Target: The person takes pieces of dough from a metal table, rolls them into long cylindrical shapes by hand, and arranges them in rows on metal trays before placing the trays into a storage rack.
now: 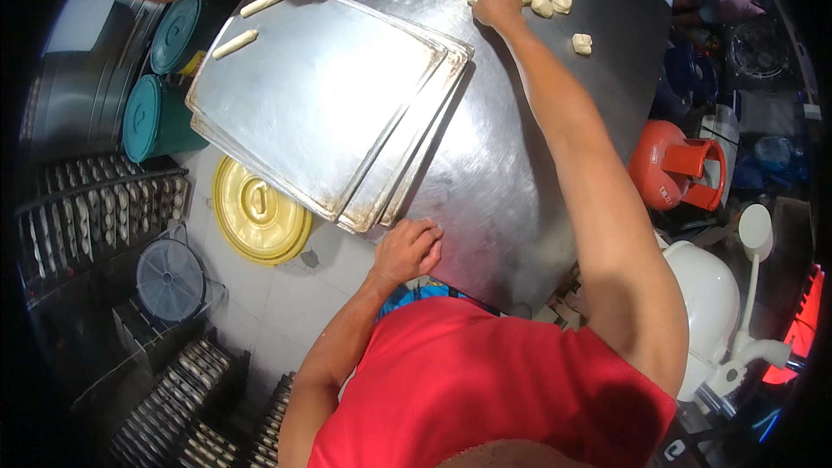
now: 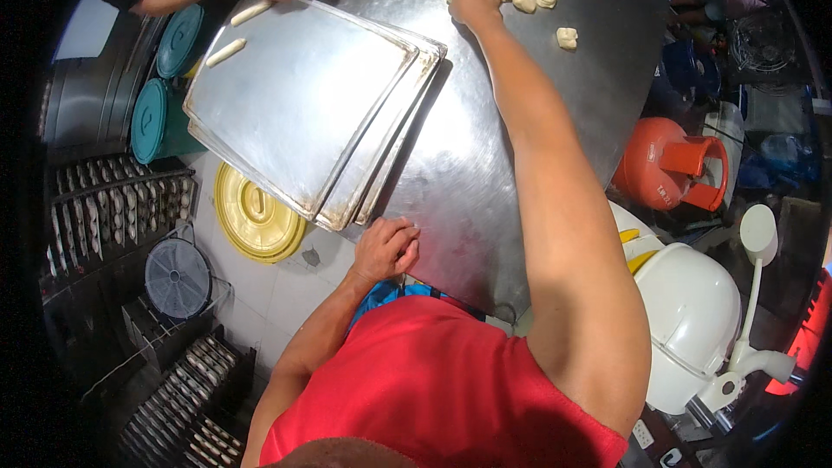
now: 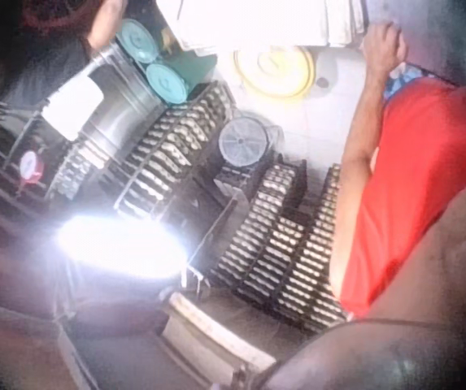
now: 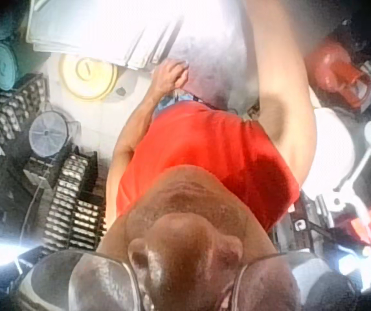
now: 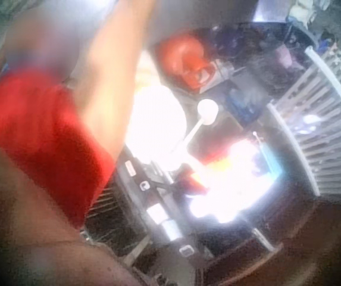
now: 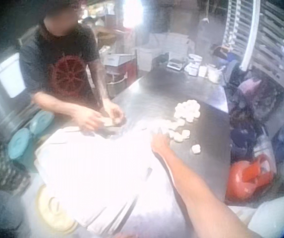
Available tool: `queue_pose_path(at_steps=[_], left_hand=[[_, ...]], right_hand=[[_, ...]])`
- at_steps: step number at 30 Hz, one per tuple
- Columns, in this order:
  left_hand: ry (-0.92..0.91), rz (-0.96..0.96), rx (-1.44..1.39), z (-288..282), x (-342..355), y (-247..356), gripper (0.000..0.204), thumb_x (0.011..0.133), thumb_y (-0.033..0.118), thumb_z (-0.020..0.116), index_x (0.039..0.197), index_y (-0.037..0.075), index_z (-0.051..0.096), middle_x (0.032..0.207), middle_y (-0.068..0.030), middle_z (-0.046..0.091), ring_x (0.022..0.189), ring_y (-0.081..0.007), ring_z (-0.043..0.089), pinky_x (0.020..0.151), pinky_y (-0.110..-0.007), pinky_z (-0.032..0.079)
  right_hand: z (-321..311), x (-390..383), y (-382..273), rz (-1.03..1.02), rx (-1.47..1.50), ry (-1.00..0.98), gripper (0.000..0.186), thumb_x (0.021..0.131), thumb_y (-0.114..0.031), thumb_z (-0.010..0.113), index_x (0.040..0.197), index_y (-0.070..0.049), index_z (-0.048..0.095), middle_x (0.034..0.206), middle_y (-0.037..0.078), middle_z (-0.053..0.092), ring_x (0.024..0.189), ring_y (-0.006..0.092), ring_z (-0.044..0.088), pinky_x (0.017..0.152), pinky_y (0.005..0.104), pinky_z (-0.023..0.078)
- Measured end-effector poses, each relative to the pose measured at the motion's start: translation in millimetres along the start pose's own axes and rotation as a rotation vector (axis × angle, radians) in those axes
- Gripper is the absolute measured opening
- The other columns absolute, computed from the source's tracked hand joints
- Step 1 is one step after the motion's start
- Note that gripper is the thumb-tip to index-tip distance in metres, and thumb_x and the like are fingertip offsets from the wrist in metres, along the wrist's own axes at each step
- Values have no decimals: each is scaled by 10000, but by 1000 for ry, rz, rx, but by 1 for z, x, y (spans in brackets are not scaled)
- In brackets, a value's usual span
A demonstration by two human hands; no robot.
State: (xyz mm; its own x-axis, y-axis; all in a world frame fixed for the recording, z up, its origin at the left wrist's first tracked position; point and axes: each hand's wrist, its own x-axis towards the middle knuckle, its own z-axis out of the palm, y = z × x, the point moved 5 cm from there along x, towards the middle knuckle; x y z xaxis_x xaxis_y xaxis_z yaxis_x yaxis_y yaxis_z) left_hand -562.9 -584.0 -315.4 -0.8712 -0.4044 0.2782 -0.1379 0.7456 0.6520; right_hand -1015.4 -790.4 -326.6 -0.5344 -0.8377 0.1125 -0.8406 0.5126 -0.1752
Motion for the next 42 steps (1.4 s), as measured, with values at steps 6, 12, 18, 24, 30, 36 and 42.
queue_pose_path(at_steps=[6, 12, 18, 24, 30, 36, 42], left_hand=[[37, 45, -3, -1, 1, 1, 279, 781, 94, 778, 1052, 100, 713, 1070, -90, 670, 836, -304, 639, 706, -402, 542], [-10, 73, -62, 2, -3, -2, 242, 813, 103, 759, 1050, 92, 714, 1089, -108, 661, 976, -331, 626, 850, -439, 510], [77, 32, -241, 26, 56, 10, 565, 846, 32, 685, 1389, 32, 529, 1416, -244, 524, 1326, -443, 499, 1131, -492, 414], [-51, 166, -207, 61, 122, 1, 474, 824, 54, 690, 1291, 94, 618, 1356, -226, 558, 1128, -436, 624, 963, -482, 533], [-318, 68, -65, 52, 124, 13, 383, 821, 356, 764, 1131, 131, 774, 1042, -184, 680, 962, -394, 695, 872, -450, 567], [-34, 25, -61, 13, 65, 7, 326, 871, 180, 686, 1176, 87, 755, 1108, -184, 669, 1009, -365, 691, 901, -432, 565], [-292, 277, 119, 11, 12, 39, 478, 857, 16, 646, 1324, 118, 663, 1361, -130, 623, 1218, -343, 609, 1019, -435, 527]], right_hand=[[-62, -74, 2, -12, 386, 48, 376, 839, -221, 699, 1210, -169, 743, 1273, 195, 646, 1186, 397, 624, 1006, 462, 508], [-73, -323, -41, 102, 403, 75, 489, 825, -161, 735, 1309, -130, 668, 1434, 227, 517, 1221, 428, 597, 1063, 465, 492], [-69, -382, -57, 339, 448, 145, 743, 795, -140, 788, 1483, -141, 508, 1510, 218, 456, 1330, 425, 545, 1102, 463, 478], [-73, -400, -56, 271, 412, 76, 828, 787, -164, 778, 1547, -129, 450, 1536, 202, 451, 1359, 398, 528, 1120, 450, 467], [-93, -438, -33, 456, 582, -45, 498, 795, -172, 762, 1272, -52, 683, 1216, 172, 700, 1107, 346, 684, 972, 431, 536], [-108, -525, -16, 618, 589, 203, 335, 823, -161, 768, 1131, -34, 735, 1087, 149, 723, 835, 275, 694, 814, 357, 557], [-97, -546, -25, 496, 312, 184, 362, 849, -287, 800, 1128, -62, 752, 1048, 131, 705, 953, 304, 659, 890, 425, 521]])
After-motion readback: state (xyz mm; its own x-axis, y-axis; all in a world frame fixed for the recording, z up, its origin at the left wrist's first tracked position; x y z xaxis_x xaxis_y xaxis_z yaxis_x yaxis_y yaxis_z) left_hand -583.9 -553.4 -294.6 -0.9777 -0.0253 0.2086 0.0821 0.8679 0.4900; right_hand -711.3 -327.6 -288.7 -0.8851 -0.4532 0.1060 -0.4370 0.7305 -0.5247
